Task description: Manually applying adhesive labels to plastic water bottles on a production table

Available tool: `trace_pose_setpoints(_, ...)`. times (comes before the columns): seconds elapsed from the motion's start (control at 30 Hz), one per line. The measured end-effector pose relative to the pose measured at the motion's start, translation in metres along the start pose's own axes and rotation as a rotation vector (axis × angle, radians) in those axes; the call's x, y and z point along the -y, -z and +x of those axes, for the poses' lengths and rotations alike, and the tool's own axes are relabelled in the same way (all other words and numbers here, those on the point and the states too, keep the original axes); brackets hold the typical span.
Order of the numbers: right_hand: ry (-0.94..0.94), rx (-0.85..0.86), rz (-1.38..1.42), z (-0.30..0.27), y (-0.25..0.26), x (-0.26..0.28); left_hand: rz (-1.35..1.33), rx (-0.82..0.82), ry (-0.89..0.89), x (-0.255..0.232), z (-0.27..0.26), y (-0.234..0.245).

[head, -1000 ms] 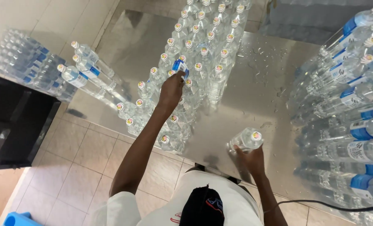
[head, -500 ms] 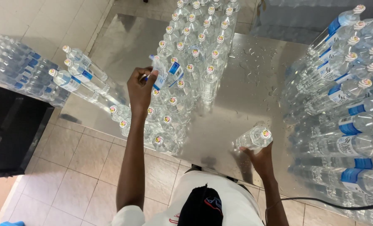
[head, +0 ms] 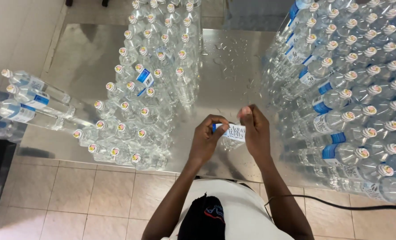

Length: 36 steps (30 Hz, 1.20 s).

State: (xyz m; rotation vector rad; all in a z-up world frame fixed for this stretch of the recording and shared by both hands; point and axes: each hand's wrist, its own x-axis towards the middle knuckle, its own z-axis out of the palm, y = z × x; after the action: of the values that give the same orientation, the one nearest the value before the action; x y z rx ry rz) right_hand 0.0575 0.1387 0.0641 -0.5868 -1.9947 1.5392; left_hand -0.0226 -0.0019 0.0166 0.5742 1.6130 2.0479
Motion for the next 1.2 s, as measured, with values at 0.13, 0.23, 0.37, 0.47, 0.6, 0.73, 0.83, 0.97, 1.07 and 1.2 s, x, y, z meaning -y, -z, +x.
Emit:
trace_pose_setpoints(0.13,0.049,-0.199,-0.116,-0.029,-0.020,-0.062,-0.058,-0.038,0.082,0.022,0.004,-0.013)
trace_pose_setpoints(0.23,0.276,-0.044,-0.292,-0.063,-0.043,-0.068,-0.134,-0.135,0.098,0.043,0.003,-0.028)
trace_pose_setpoints(0.37,0.955,-0.092,-0.566,-0.045,-0.041,-0.083,-0.369,-0.155,0.303,0.056,-0.004,-0.045)
trace_pose_setpoints(0.47,0.816,-0.137,-0.703,-0.026,-0.011,-0.130,-0.066,-0.153,0.252,0.071,-0.015,-0.048)
trace_pose_setpoints(0.6,1.093,-0.078,-0.469,-0.074,-0.035,-0.079,-0.755,0.136,-0.234,0.124,0.007,-0.044)
trace_pose_setpoints(0.73,0.951,-0.256,-0.618,-0.034,0.008,-0.095,-0.379,-0.069,0.218,0.076,-0.014,-0.056)
trace_pose_setpoints(0.83,0.460,-0.336,-0.439,-0.012,0.035,-0.074,-0.201,-0.002,0.265,0.045,-0.011,-0.065)
trace_pose_setpoints(0.97,0.093,-0.212,-0.232,-0.021,0.050,-0.054,-0.174,0.062,0.258,0.015,-0.006,-0.053)
trace_pose_setpoints(1.07,-0.034,-0.146,-0.194,-0.028,0.051,-0.050,-0.172,0.206,0.224,0.019,-0.008,-0.041)
trace_pose_setpoints(1.2,-0.095,-0.122,-0.198,-0.028,0.051,-0.051,-0.111,0.188,0.233,0.039,-0.004,-0.039)
